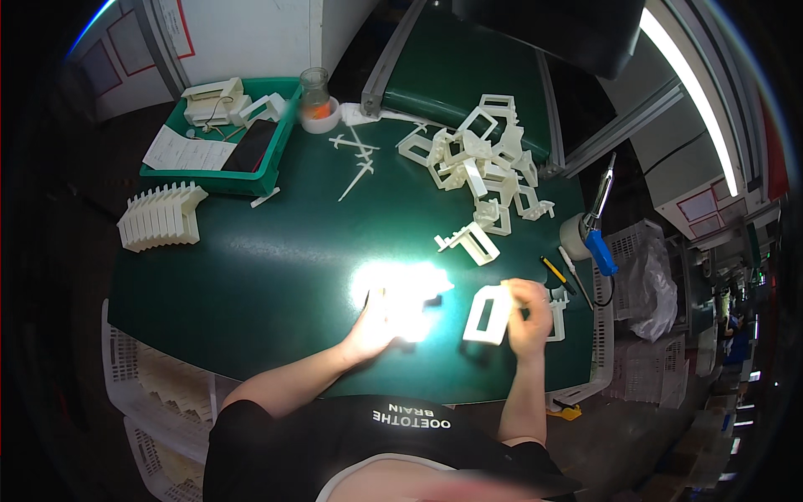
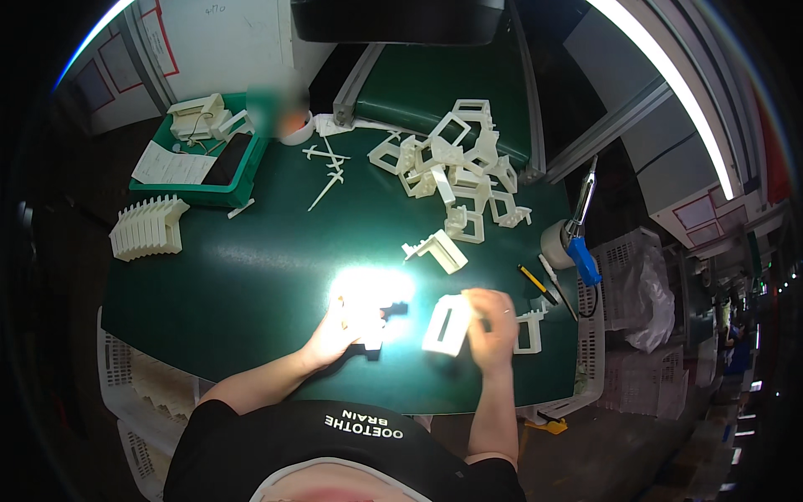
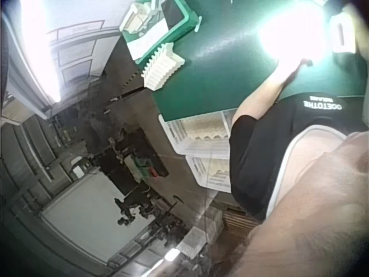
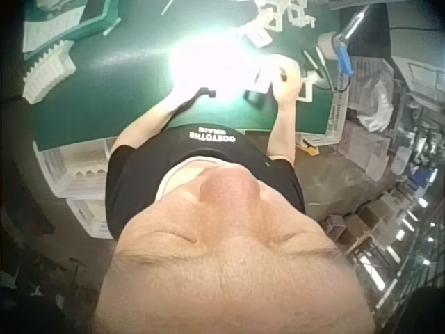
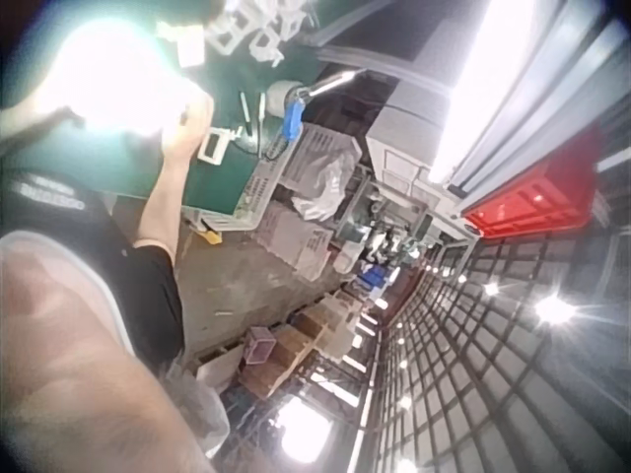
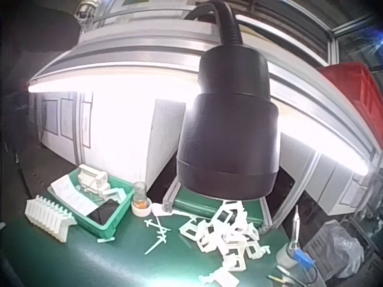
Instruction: The person assembles white plastic components by hand, uses a heat gun on the joints, and places the finished units into a plastic crate.
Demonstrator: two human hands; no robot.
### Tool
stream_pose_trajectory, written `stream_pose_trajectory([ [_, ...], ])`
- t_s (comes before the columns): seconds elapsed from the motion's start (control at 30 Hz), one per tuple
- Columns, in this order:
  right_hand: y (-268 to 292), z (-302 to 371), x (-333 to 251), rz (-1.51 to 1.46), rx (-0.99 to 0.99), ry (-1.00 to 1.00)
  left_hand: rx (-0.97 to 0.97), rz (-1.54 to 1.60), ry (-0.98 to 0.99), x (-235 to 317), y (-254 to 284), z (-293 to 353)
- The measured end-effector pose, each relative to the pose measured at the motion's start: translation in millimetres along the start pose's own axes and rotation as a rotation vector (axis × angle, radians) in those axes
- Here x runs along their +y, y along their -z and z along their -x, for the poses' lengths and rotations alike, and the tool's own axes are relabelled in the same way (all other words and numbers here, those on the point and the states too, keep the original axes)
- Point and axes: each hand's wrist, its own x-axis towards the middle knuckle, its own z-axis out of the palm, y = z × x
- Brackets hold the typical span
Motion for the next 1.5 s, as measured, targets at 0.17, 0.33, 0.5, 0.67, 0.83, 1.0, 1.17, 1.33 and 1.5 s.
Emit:
stream_pose_trajectory([
  [0.17, -62.8, 16.8, -29.7, 0.046, -0.004, 0.135, -0.335, -0.386, -0.271, -3.5, 14.3, -9.9],
  [0.33, -74.6, 13.0, -22.1, 0.130, -0.085, 0.249, -0.002, -0.363, -0.127, -4.9, -2.2, 7.5],
  [0.5, -56.4, 6.9, -35.5, 0.165, -0.047, 0.337, 0.038, -0.286, -0.065, -7.2, -3.2, 6.8],
  [0.67, 31.3, 42.6, 1.8, 0.597, 0.235, -0.242, 0.046, -0.359, -0.096, -10.1, 1.1, 8.5],
  [0.83, 73.0, 103.7, 36.2, 0.580, 0.211, -0.820, 0.060, -0.447, -0.090, -10.0, -1.2, 8.5],
  [1.0, 32.9, 121.9, 45.7, -0.066, 0.302, -0.761, 0.072, -0.438, -0.061, -15.3, -1.2, 8.6],
  [1.17, -26.4, 87.1, -36.1, 0.024, -0.144, -0.149, 0.108, -0.472, -0.113, -24.8, 4.8, 6.6],
  [1.33, -42.4, 81.9, -40.2, 0.021, -0.326, 0.063, 0.087, -0.542, -0.169, -15.9, 2.2, 10.3],
  [1.5, -41.5, 73.2, -43.1, 0.060, -0.375, 0.106, 0.092, -0.544, -0.173, -13.0, 1.5, 9.2],
])
